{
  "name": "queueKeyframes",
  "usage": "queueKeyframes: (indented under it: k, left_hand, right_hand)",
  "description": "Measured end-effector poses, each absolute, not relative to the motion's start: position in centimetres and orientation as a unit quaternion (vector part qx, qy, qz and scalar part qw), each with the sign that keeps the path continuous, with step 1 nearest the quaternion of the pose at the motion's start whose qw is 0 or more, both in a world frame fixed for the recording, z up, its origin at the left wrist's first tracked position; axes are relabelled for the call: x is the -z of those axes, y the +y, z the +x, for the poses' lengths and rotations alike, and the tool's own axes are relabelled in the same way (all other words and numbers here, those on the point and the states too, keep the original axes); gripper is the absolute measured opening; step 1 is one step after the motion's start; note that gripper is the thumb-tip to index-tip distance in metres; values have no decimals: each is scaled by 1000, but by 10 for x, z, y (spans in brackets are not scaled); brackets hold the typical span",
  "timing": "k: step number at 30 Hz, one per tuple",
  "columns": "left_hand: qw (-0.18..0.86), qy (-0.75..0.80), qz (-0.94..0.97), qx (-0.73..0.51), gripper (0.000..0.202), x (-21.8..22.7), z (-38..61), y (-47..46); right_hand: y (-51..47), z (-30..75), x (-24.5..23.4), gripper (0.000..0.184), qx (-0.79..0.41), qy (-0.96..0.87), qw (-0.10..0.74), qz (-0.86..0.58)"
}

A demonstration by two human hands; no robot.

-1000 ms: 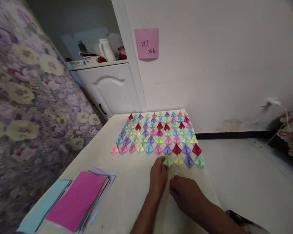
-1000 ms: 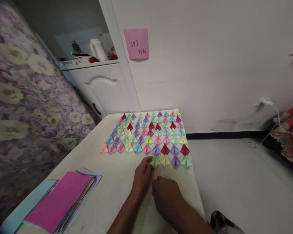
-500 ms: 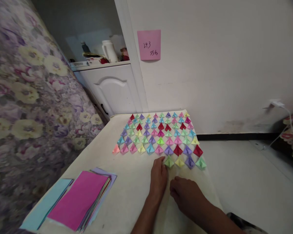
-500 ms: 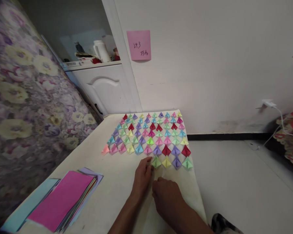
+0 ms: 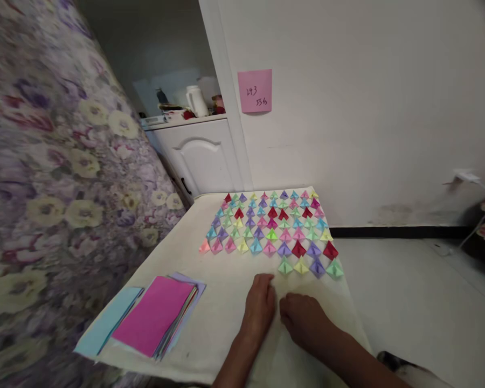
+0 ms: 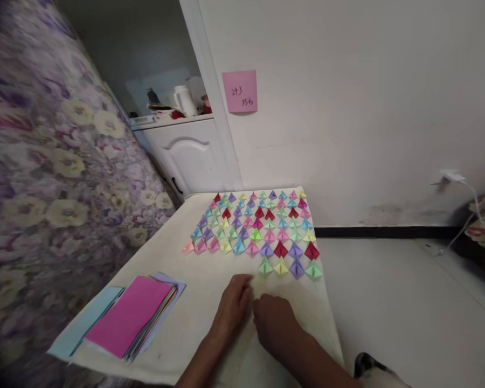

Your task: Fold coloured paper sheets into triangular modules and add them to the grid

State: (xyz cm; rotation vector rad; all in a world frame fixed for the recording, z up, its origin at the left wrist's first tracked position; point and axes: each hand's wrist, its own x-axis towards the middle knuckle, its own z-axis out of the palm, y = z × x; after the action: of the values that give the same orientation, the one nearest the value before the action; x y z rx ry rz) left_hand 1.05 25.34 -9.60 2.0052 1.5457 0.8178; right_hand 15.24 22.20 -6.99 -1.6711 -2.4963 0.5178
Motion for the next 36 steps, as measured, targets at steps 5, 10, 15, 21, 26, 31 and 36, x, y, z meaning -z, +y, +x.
queueKeyframes:
  k: [5,10,15,21,26,31,36]
  left_hand:
    - [227,554,761,-250,30,92,3,237]
    - [224,540,785,-203,27,79,-21,219]
    - [198,598,750,-200,19,64,-66,204]
    - [123,708,643,-265,18,58,-135,186]
    - [51,767,558,-312,19,60,-192,171]
    - [46,766,562,-308,20,67,-212,164]
    - [60,752,591,-286,33,73,-204,170]
  right_hand:
    - [222,151,76,20,-152,-825,46,-542]
    - [217,147,83,24,-136,-840,46,-523]
    - [212,147,88,21,-137,-854,42,-500]
    - [211,148,95,19,-154,-858,49,-487]
    - [210,145,101,15,-158,-858,51,-486]
    - [211,142,109,14,-156,-856,48,-491]
    - [212,140,113,14,-162,-852,51,-496]
